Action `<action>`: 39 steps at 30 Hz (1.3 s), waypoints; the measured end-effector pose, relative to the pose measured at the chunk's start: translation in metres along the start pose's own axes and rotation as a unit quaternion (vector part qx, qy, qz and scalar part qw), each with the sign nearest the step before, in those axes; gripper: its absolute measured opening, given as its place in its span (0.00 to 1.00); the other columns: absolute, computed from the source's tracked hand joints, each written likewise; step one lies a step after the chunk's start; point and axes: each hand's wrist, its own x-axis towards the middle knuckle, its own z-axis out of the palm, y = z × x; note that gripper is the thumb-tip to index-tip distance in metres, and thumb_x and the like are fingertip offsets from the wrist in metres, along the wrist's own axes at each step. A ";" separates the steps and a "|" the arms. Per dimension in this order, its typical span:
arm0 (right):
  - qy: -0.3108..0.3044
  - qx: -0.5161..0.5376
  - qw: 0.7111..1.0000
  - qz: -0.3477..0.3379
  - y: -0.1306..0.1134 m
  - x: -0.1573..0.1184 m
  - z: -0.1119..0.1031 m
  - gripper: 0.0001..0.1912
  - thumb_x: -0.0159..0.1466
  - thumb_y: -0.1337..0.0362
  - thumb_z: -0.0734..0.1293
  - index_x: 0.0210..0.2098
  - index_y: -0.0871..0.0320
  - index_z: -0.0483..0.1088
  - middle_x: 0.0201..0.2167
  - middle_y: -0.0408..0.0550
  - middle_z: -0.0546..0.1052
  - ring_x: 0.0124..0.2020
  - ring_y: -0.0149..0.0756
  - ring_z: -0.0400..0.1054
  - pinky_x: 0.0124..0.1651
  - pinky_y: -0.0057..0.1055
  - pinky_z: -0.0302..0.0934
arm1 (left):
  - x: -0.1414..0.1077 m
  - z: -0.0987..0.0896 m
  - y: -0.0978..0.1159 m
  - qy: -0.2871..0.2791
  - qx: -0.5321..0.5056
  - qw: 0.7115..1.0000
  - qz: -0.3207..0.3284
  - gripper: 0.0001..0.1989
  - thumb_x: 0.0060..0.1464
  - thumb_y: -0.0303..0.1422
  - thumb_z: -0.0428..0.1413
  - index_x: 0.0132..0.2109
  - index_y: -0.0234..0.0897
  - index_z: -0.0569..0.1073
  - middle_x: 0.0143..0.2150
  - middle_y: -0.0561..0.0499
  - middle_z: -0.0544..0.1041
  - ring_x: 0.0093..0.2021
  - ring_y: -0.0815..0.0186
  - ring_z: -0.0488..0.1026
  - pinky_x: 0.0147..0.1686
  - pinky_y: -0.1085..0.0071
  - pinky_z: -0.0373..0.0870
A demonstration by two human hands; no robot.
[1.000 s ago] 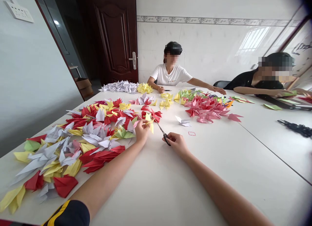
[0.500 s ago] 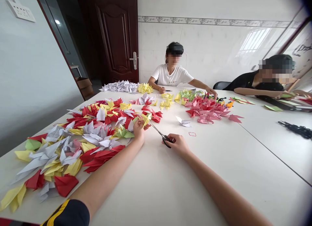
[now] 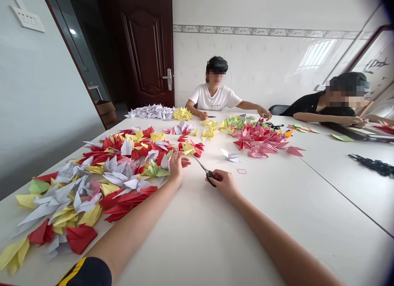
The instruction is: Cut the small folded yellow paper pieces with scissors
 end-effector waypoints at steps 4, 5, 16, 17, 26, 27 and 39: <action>0.104 -0.038 0.984 -0.142 0.000 -0.006 -0.006 0.10 0.61 0.56 0.64 0.30 0.56 0.67 0.26 0.46 0.73 0.26 0.34 0.62 0.29 0.30 0.55 | 0.000 0.000 -0.002 0.004 0.014 1.000 0.012 0.20 0.53 0.51 0.54 0.40 0.38 0.66 0.25 0.52 0.75 0.24 0.66 0.75 0.26 0.71 0.71; 0.124 -0.055 0.973 -0.189 0.000 -0.008 -0.008 0.08 0.62 0.58 0.63 0.32 0.55 0.67 0.27 0.47 0.73 0.27 0.36 0.63 0.31 0.31 0.57 | 0.000 0.000 -0.003 0.004 0.018 1.000 0.017 0.19 0.53 0.50 0.54 0.39 0.38 0.66 0.25 0.52 0.74 0.25 0.65 0.75 0.27 0.70 0.72; 0.244 0.008 0.969 -0.040 0.000 -0.002 -0.011 0.14 0.65 0.51 0.61 0.31 0.54 0.62 0.25 0.45 0.70 0.24 0.34 0.60 0.28 0.30 0.54 | 0.000 -0.001 -0.003 -0.008 0.022 1.000 0.020 0.17 0.53 0.47 0.55 0.39 0.37 0.68 0.24 0.54 0.74 0.24 0.69 0.74 0.27 0.74 0.69; 0.237 0.034 0.971 0.018 0.000 0.001 -0.012 0.17 0.65 0.48 0.61 0.29 0.54 0.61 0.25 0.44 0.69 0.23 0.33 0.58 0.26 0.30 0.52 | 0.000 0.000 -0.003 -0.008 0.024 1.000 0.020 0.17 0.53 0.47 0.55 0.39 0.37 0.68 0.24 0.54 0.74 0.23 0.69 0.74 0.26 0.74 0.69; 0.141 0.063 0.985 0.079 0.001 0.003 -0.007 0.23 0.60 0.43 0.65 0.24 0.55 0.59 0.20 0.40 0.61 0.22 0.31 0.53 0.25 0.29 0.47 | -0.001 -0.001 -0.003 -0.024 0.037 0.999 0.024 0.18 0.51 0.47 0.55 0.36 0.36 0.70 0.24 0.52 0.74 0.23 0.68 0.74 0.25 0.74 0.68; 0.134 0.063 0.986 0.076 0.001 0.002 -0.006 0.23 0.60 0.43 0.65 0.24 0.55 0.59 0.20 0.40 0.61 0.22 0.31 0.53 0.24 0.28 0.46 | -0.002 -0.001 -0.003 -0.024 0.041 0.999 0.025 0.18 0.51 0.48 0.55 0.36 0.36 0.70 0.24 0.52 0.74 0.23 0.68 0.73 0.25 0.74 0.68; 0.064 0.079 0.993 0.065 0.005 0.002 -0.005 0.27 0.56 0.40 0.68 0.20 0.56 0.59 0.15 0.38 0.60 0.18 0.28 0.50 0.23 0.29 0.42 | -0.029 0.005 0.006 -0.272 0.297 0.905 0.138 0.17 0.60 0.44 0.51 0.36 0.36 0.74 0.20 0.57 0.65 0.21 0.73 0.60 0.25 0.75 0.55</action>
